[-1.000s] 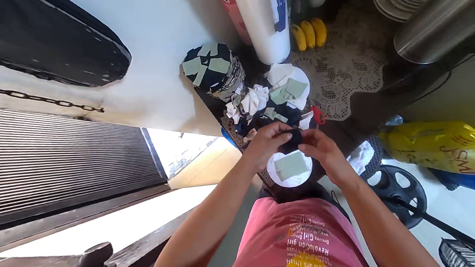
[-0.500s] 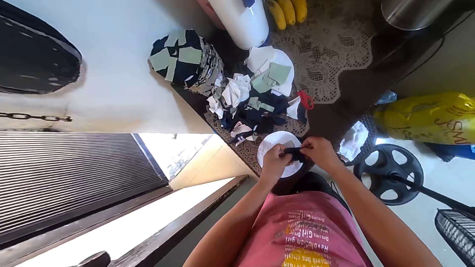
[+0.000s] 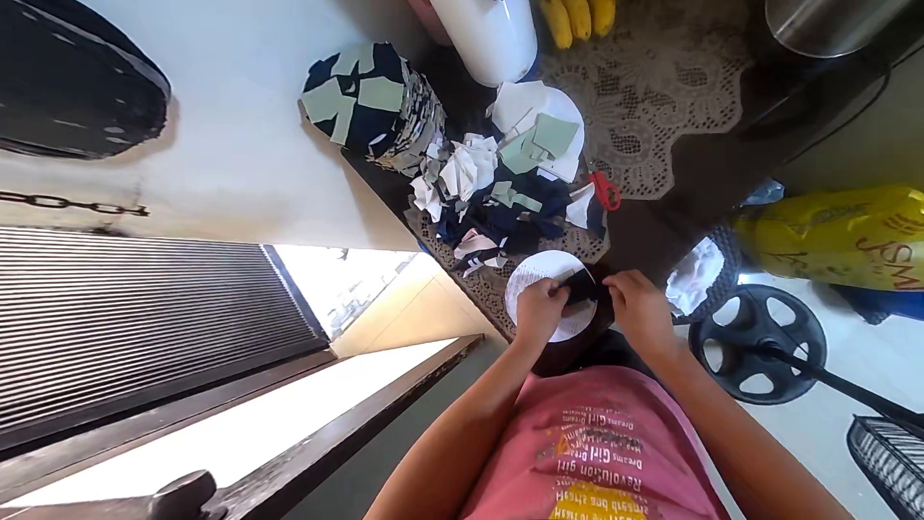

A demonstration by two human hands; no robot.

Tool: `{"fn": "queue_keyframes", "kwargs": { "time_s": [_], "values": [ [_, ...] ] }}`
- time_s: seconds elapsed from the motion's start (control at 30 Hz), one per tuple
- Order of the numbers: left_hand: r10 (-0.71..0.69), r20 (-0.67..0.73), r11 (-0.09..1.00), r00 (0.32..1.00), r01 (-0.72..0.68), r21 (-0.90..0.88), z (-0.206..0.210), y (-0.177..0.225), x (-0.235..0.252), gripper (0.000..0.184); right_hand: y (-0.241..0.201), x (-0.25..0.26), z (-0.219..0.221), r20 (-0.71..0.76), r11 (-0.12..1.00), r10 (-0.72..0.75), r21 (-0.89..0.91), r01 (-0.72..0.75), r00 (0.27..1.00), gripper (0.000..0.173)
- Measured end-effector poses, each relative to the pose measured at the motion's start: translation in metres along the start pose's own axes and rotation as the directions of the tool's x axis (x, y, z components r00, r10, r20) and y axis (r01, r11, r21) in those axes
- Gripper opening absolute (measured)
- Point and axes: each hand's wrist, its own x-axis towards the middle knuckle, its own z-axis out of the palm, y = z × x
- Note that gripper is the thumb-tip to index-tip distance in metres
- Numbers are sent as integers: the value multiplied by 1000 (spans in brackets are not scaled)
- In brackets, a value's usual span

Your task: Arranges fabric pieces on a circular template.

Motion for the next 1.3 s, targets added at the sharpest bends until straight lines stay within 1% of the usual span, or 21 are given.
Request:
{"fn": "queue_keyframes", "kwargs": {
  "time_s": [0.07,0.13,0.2,0.27,0.5,0.83,0.93,1.03,1.1,1.2,1.3],
  "values": [
    [4,-4,1000,1000,-4,22,0,0,1,26,8,-17,16,-112,988,-144,-63,137,983,26],
    [10,-12,999,1000,-10,40,0,0,1,26,10,-26,26,-144,972,-210,-135,191,967,34],
    [13,-18,999,1000,-12,53,0,3,0,25,12,-31,33,-140,962,-232,-181,206,963,38],
    [15,-19,998,1000,-14,66,-2,8,-1,24,13,-33,35,-119,959,-232,-195,207,965,39],
    [29,-13,982,999,-26,186,-5,15,1,24,14,-34,37,-116,951,-249,-218,220,962,38],
    [35,-10,961,999,-31,274,-5,18,5,25,13,-34,37,-107,950,-242,-230,213,964,35],
    [40,-9,949,999,-36,312,-5,18,6,24,12,-33,36,-122,965,-215,-176,192,969,33],
    [51,-15,940,999,-43,338,-5,19,6,24,8,-28,29,-155,992,-121,-47,115,981,29],
    [54,-14,938,998,-46,343,-6,20,5,24,6,-20,25,-158,995,-95,-27,92,983,27],
    [61,-12,932,998,-52,358,-6,19,6,24,6,-5,26,-167,983,-170,-92,156,971,23],
    [53,-13,932,999,-45,361,-5,20,6,24,10,8,32,-150,968,-227,-141,206,962,23]
  ]
}}
